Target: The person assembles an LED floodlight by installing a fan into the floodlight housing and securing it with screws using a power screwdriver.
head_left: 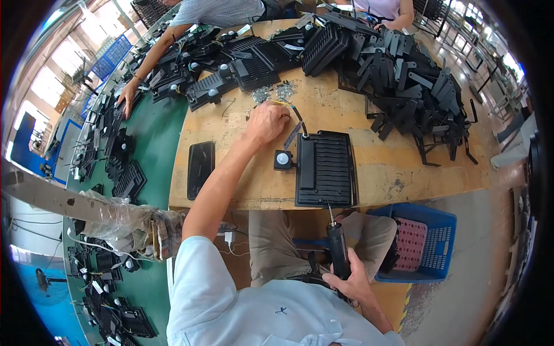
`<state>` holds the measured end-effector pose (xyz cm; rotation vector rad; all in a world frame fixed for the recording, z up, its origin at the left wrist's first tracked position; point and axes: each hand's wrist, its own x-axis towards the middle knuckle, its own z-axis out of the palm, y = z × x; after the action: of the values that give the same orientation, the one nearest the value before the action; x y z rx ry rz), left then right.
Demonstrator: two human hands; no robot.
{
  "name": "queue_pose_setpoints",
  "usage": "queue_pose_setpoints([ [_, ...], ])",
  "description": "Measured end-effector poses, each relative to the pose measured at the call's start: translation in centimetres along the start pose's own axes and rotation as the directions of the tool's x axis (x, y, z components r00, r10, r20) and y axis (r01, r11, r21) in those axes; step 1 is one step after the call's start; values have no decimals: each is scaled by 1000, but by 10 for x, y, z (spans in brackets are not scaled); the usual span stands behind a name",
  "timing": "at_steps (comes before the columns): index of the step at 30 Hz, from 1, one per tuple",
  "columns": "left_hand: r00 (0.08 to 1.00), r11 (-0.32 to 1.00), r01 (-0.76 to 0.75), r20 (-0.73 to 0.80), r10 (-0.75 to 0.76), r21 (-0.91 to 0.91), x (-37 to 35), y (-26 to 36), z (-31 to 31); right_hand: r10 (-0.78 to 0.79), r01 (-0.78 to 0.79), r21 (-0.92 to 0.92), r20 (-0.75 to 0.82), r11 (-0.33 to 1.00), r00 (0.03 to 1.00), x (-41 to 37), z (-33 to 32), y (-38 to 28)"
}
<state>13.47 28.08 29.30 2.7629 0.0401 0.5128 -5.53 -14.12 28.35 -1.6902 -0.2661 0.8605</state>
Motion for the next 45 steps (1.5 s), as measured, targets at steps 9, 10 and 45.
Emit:
queue_pose_setpoints([
  [9,989,997,-76,125,78,-21,29,-18,0,-27,26,-26,-30,999,999,1,-3,6],
  [10,987,993,-89,139,78,74,25,-8,-3,2,-3,-42,-10,999,1000,0,-5,-2],
  [45,972,547,98,-38,-231,-831,-127,76,-23,25,-54,190,152,980,988,-18,-7,4],
])
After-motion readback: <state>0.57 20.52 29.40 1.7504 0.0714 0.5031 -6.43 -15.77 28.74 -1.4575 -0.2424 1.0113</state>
